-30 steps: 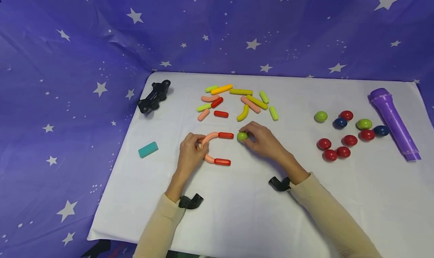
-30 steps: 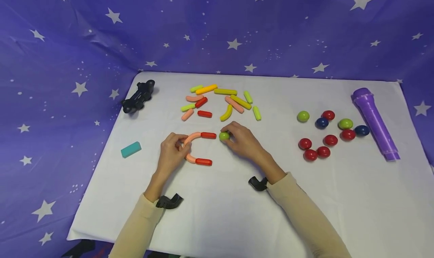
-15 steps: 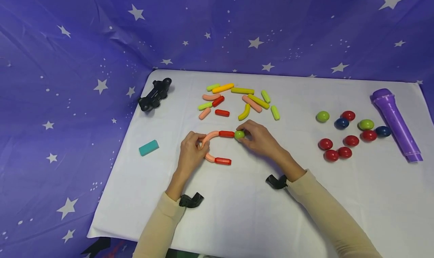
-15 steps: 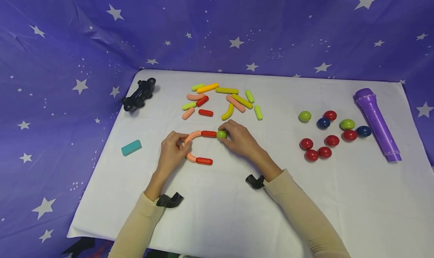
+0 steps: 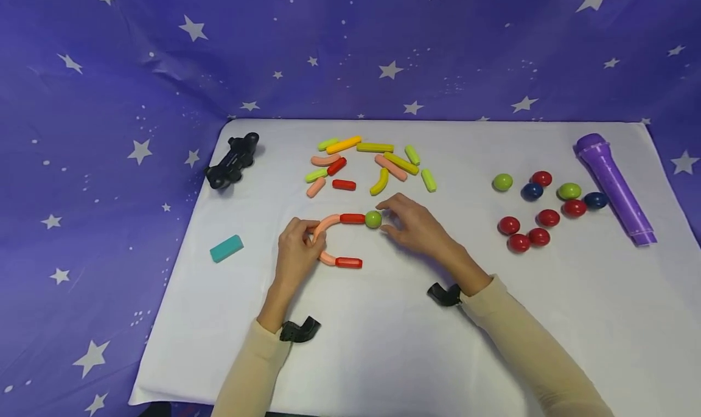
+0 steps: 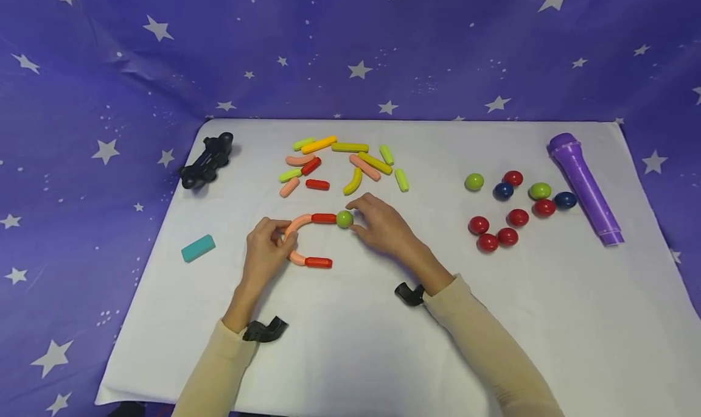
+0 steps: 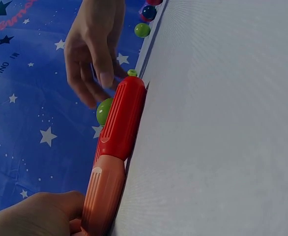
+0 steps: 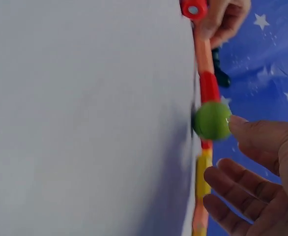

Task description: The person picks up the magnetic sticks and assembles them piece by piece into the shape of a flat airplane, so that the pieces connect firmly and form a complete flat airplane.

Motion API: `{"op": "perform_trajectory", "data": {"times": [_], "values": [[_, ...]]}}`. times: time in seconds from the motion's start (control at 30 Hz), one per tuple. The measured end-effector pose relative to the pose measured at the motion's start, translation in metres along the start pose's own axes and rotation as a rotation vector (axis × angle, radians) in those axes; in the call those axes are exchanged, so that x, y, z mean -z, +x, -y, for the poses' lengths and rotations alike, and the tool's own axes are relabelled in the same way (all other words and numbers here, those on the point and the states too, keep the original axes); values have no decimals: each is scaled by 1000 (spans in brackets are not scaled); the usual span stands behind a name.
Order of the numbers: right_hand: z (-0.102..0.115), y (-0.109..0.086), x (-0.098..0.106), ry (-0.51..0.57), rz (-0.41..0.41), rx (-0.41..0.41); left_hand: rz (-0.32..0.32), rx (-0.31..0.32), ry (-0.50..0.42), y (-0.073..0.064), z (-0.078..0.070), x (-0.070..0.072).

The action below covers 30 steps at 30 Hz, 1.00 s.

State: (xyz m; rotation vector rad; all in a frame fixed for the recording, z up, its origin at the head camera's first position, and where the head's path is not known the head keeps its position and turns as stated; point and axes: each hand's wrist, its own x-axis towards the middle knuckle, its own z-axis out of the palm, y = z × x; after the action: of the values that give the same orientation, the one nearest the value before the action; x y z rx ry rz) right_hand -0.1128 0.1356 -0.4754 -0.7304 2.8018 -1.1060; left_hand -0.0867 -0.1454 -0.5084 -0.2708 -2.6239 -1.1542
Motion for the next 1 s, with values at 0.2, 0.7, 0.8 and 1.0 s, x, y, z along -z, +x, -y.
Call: {"op": "perform_trajectory", "data": {"times": [0.2,0.7,0.8,1.0], "values": [[-19,-38,34,-80,-97,-54,-15,-20,4,-1,1,1],[-74,-128,109,-296,-148,-373,-4,-18,1,-1,1,3],[-77,-130,107,-296,-152,-360,-9,-18,-16,-1,1,3],[-68,-121,95,-282,-212,-284,-24,-29,-24,1,1,2]]}}
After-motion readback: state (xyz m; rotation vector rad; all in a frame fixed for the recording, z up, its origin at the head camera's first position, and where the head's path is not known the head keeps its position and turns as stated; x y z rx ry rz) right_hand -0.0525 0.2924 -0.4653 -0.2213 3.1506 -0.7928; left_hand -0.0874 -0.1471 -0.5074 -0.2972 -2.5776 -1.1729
